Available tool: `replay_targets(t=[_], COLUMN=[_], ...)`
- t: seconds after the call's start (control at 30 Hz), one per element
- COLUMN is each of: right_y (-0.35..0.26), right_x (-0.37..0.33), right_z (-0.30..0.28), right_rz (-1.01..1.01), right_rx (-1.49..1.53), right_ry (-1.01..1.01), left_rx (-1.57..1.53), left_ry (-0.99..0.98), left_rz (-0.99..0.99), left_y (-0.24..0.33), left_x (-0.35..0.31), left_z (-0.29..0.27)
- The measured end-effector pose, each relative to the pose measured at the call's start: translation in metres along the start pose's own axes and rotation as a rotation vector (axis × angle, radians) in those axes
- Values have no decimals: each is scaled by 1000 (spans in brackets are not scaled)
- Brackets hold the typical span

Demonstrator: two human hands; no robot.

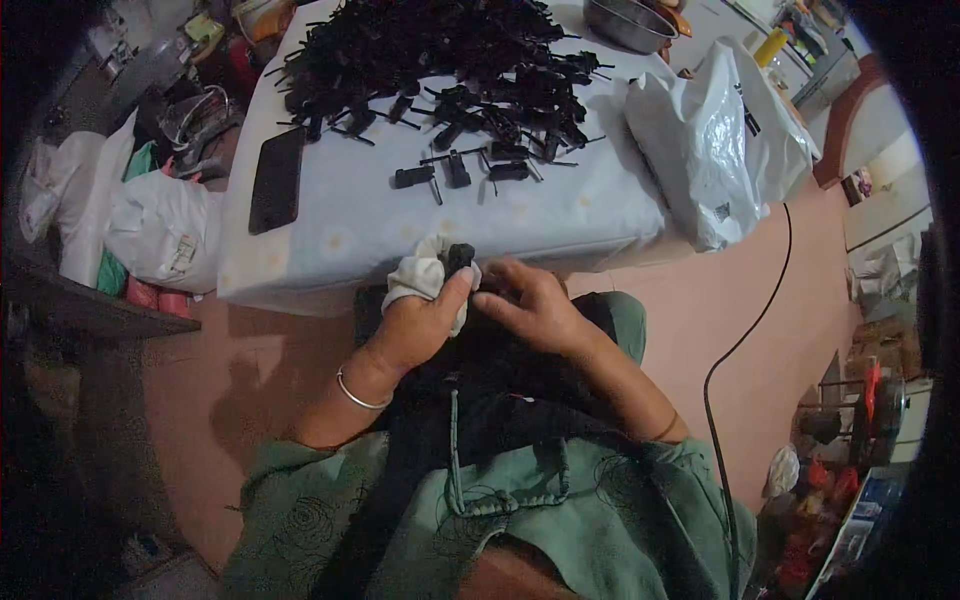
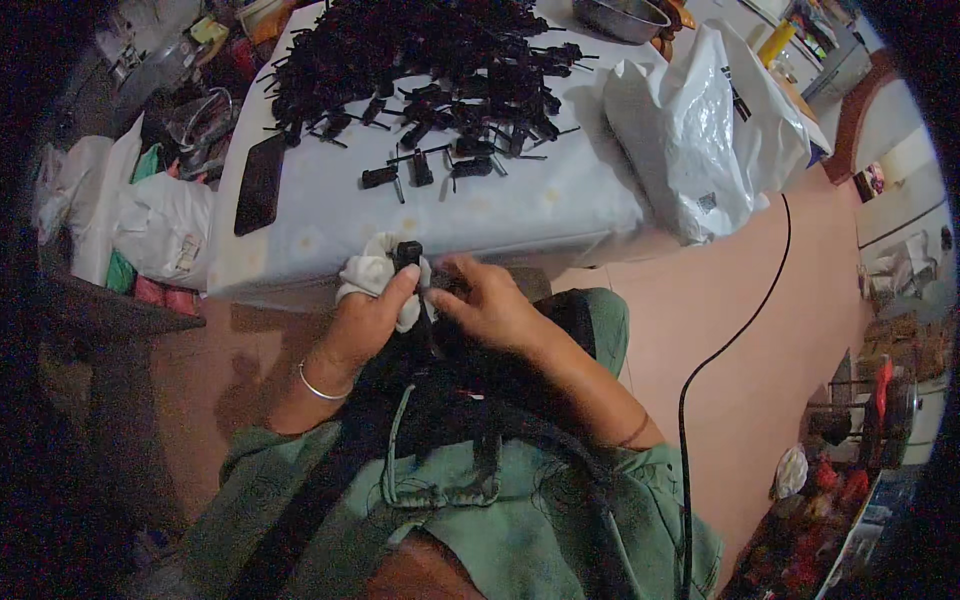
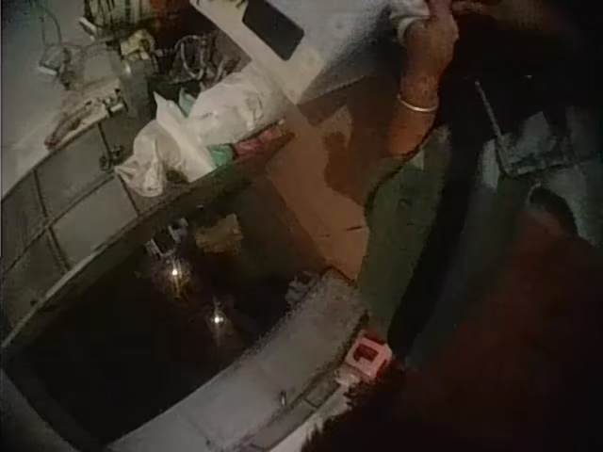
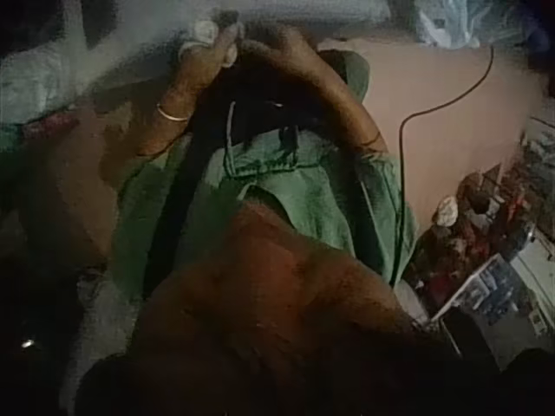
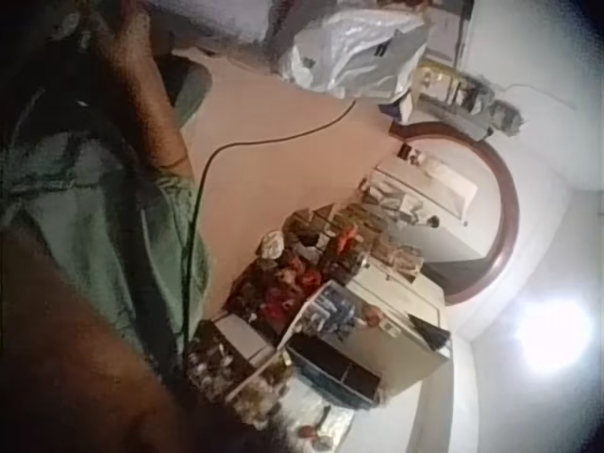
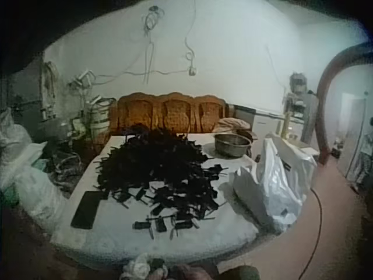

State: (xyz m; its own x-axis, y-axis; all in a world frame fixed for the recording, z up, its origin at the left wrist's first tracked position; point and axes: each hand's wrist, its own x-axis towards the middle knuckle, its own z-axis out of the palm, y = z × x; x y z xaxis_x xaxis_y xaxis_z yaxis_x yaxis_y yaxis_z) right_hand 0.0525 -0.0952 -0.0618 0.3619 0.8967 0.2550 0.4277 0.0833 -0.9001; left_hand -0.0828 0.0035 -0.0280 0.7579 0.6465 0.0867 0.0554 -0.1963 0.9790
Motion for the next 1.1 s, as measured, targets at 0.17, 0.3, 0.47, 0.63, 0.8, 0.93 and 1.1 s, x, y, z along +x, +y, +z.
replay_targets(t=[0.17,0.3,0.47,0.63,0.8,0.93,1.1], right_y=[-20,-28,-28,-33,-44,-38,-35], right_x=[1,12,13,8,7,5,9], right_z=[-19,-21,-12,-11,-14,-18,-10], right_rz=[-106,-61,102,-27,-19,40,160], right_rx=[-48,-27,164,62,-89,-68,85], right_ry=[-52,-69,-116,-57,-100,-231,-369], left_rx=[-205,3,-51,36,104,-147,-21], left_ry=[-101,-75,-137,-145,-127,-141,-86], left_rz=[-216,91,70,234,200,-123,84], left_y=[-2,6,3,-2,0,12,-4], left_x=[-1,-5,-1,0,-4,-8,-6], left_z=[-5,1,3,3,1,-1,3])
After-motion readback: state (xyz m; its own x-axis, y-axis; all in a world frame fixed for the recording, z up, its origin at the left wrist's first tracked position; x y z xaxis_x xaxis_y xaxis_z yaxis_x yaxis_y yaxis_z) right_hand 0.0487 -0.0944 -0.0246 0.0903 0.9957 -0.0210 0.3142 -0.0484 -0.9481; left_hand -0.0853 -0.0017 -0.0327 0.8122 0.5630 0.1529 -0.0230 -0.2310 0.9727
